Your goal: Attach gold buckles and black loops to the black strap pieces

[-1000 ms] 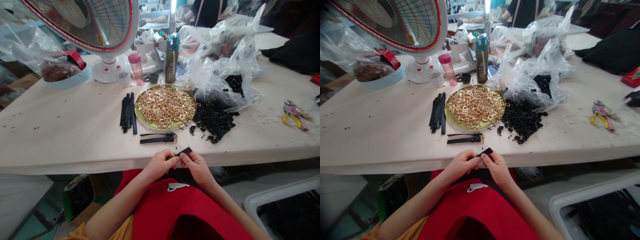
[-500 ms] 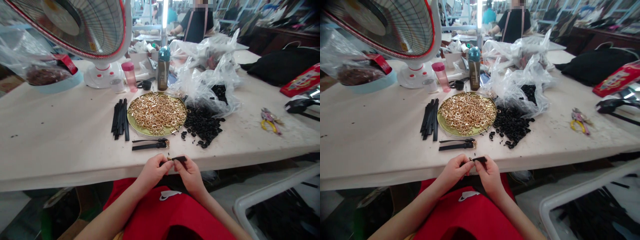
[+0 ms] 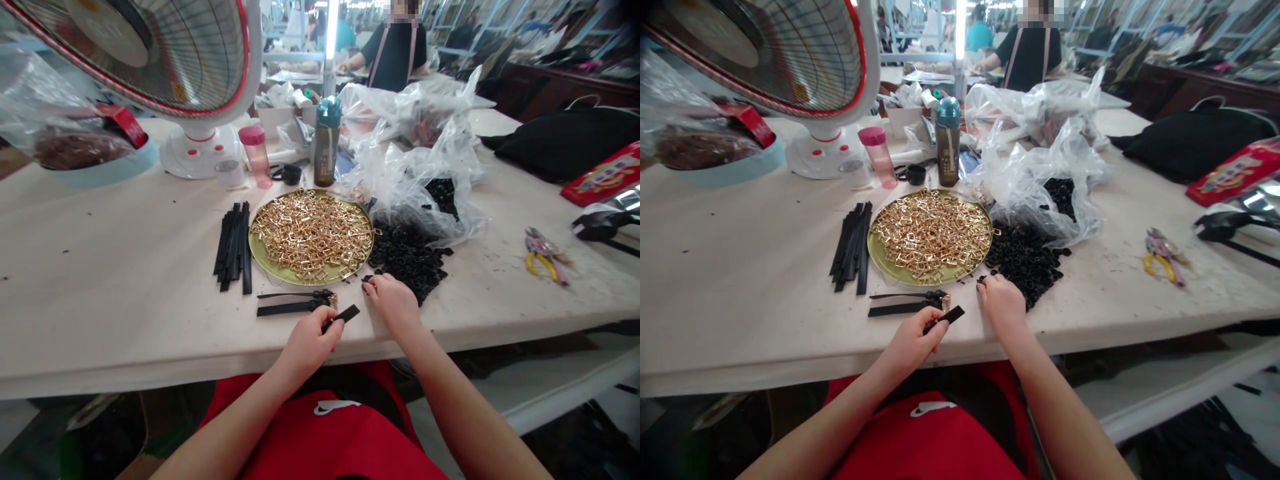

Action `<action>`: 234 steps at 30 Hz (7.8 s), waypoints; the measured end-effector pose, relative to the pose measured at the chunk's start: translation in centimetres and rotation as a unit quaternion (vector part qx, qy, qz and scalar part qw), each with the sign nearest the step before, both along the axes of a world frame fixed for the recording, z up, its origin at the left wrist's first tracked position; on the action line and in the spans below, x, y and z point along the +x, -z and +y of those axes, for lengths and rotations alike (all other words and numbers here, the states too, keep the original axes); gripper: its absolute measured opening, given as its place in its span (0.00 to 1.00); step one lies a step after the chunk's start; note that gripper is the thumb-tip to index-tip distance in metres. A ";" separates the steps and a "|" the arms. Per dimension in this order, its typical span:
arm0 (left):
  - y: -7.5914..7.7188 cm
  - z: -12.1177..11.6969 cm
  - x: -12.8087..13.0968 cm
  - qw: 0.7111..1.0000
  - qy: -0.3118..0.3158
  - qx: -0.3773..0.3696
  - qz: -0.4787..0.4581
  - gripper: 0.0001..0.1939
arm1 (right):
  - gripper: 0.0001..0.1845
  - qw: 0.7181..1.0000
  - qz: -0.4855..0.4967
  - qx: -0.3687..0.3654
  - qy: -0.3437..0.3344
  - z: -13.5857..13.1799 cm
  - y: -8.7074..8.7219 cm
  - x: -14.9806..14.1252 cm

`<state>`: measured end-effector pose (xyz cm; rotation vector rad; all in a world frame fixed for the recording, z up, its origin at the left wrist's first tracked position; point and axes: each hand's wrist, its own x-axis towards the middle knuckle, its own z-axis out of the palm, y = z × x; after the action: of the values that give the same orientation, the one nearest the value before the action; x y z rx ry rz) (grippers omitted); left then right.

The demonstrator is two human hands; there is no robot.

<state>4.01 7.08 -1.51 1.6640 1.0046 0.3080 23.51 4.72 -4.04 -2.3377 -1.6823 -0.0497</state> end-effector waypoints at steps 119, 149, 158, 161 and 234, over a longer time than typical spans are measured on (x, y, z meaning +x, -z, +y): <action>-0.7 -2.3 -4.0 0.967 0.154 -0.192 0.069 0.12 | 0.07 0.885 0.455 -0.005 -0.101 -9.2 0.9 -8.0; -1.0 10.5 -6.4 0.869 -0.039 0.399 0.290 0.15 | 0.24 0.982 0.019 0.151 -0.108 0.2 1.8 -7.7; -0.2 14.1 -8.9 0.821 -0.124 0.332 0.448 0.12 | 0.19 0.970 0.107 0.184 -0.117 -1.3 2.8 -7.9; -1.0 12.2 -9.3 0.813 -0.186 0.404 0.376 0.09 | 0.17 0.948 0.200 0.221 -0.114 -1.5 2.1 -7.8; -2.8 -1.7 -3.2 0.971 0.134 0.184 0.078 0.15 | 0.14 0.725 0.688 0.001 -0.033 -6.0 -1.9 -5.6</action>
<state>0.84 5.40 1.33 2.1650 0.8581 0.1923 17.94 -1.32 -2.13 -1.3965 -0.8660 1.3201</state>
